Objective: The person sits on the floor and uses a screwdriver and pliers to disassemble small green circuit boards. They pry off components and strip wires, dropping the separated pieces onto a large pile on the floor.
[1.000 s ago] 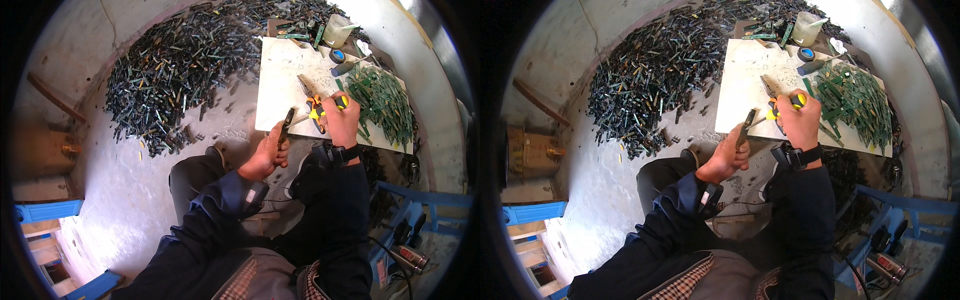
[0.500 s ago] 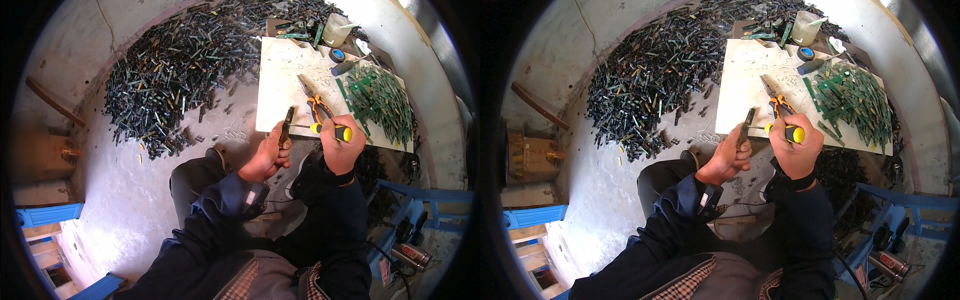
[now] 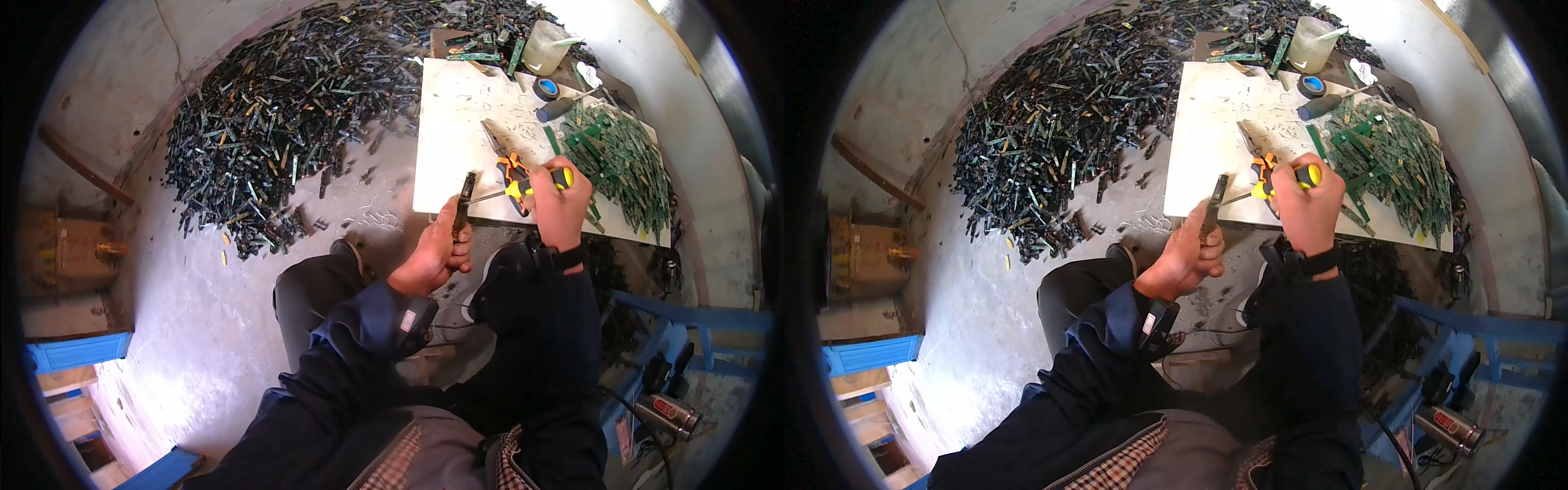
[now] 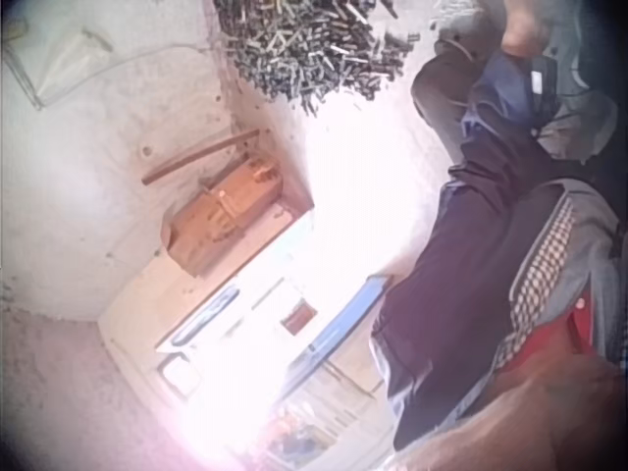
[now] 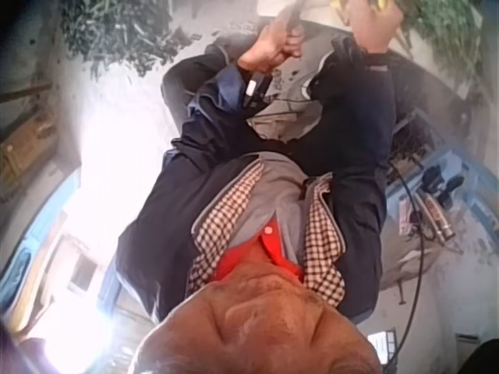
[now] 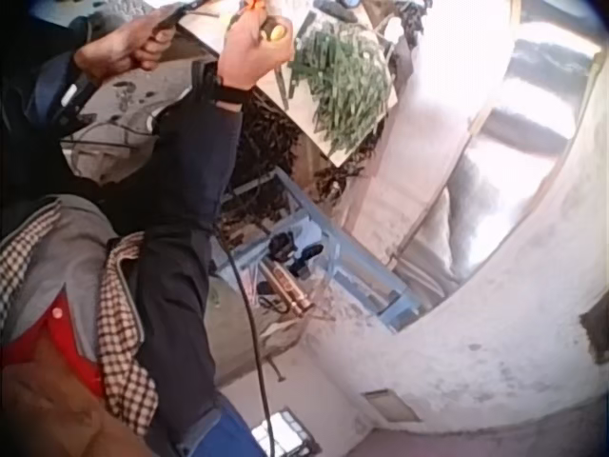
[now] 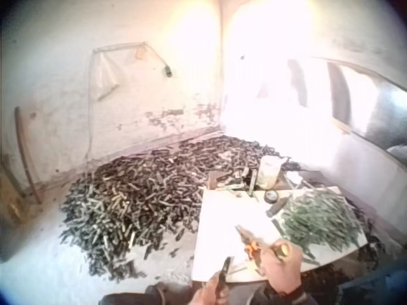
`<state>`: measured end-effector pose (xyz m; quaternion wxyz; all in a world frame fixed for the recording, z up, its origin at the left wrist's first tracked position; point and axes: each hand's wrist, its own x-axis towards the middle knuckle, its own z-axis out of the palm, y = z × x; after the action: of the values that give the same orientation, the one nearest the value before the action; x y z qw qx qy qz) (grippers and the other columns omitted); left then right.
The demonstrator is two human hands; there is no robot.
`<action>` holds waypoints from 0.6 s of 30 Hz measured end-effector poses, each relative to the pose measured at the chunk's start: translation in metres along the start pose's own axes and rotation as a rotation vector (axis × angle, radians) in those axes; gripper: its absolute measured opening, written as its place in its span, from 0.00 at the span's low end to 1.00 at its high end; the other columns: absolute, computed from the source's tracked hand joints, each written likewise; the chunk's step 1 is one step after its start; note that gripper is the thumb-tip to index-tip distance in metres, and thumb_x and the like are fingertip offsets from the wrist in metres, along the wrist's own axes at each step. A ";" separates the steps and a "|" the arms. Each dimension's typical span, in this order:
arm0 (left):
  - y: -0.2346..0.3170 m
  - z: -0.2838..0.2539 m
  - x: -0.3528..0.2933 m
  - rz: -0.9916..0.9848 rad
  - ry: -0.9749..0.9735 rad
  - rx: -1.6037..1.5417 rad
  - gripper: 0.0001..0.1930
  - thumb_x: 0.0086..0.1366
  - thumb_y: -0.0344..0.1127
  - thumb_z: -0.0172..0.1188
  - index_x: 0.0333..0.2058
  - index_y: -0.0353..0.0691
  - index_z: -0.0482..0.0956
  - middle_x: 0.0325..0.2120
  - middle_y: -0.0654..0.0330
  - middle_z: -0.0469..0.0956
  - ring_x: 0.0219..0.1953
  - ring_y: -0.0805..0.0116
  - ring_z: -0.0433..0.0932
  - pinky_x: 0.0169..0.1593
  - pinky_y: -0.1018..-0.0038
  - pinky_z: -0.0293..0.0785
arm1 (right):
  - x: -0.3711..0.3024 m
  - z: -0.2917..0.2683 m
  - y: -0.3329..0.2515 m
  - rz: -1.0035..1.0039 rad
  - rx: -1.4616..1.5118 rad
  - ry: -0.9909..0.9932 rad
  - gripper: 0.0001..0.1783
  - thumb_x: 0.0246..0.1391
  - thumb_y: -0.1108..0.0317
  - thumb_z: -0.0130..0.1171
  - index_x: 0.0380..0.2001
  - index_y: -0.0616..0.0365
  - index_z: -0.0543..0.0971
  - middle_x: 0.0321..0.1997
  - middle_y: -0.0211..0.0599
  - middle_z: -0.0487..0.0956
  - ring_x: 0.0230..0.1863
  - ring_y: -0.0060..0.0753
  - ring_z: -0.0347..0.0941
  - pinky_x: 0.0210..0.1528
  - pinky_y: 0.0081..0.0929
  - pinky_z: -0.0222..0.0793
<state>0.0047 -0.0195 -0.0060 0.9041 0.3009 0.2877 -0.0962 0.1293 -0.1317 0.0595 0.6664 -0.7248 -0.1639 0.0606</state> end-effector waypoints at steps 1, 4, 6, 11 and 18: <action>0.001 0.000 -0.001 0.005 -0.009 -0.001 0.28 0.66 0.65 0.37 0.17 0.49 0.57 0.10 0.72 0.46 0.11 0.77 0.45 0.21 0.74 0.55 | 0.004 0.000 0.002 0.028 0.032 -0.006 0.07 0.49 0.72 0.54 0.21 0.63 0.72 0.14 0.29 0.71 0.12 0.17 0.64 0.14 0.15 0.56; 0.002 -0.001 -0.003 0.010 -0.034 -0.008 0.28 0.67 0.64 0.38 0.18 0.48 0.57 0.10 0.72 0.46 0.11 0.77 0.45 0.21 0.75 0.56 | 0.003 -0.004 0.006 0.066 0.148 0.043 0.06 0.49 0.70 0.54 0.22 0.61 0.72 0.15 0.28 0.70 0.12 0.14 0.62 0.13 0.14 0.53; 0.002 -0.004 -0.002 0.002 -0.048 -0.020 0.28 0.67 0.64 0.38 0.18 0.48 0.57 0.10 0.72 0.46 0.11 0.76 0.45 0.21 0.75 0.56 | -0.001 -0.006 -0.002 0.039 0.250 0.127 0.06 0.50 0.70 0.55 0.23 0.60 0.72 0.16 0.28 0.70 0.12 0.14 0.61 0.13 0.14 0.52; 0.004 0.001 -0.005 -0.016 -0.043 -0.048 0.28 0.67 0.63 0.38 0.18 0.48 0.57 0.10 0.73 0.46 0.11 0.77 0.44 0.21 0.76 0.54 | 0.007 -0.019 0.015 -0.295 -0.164 0.235 0.10 0.51 0.73 0.61 0.36 0.65 0.77 0.31 0.36 0.79 0.30 0.22 0.73 0.35 0.18 0.69; 0.009 0.000 -0.009 -0.056 -0.100 -0.096 0.28 0.68 0.62 0.37 0.17 0.48 0.57 0.10 0.73 0.46 0.11 0.78 0.43 0.22 0.77 0.53 | 0.018 -0.034 0.031 -0.263 -0.498 0.119 0.17 0.47 0.73 0.61 0.43 0.64 0.77 0.40 0.45 0.80 0.39 0.32 0.78 0.43 0.24 0.70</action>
<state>0.0006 -0.0126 0.0032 0.9277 0.2439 0.2546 -0.1228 0.1613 -0.1600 0.0349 0.4785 -0.8409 -0.2269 -0.1113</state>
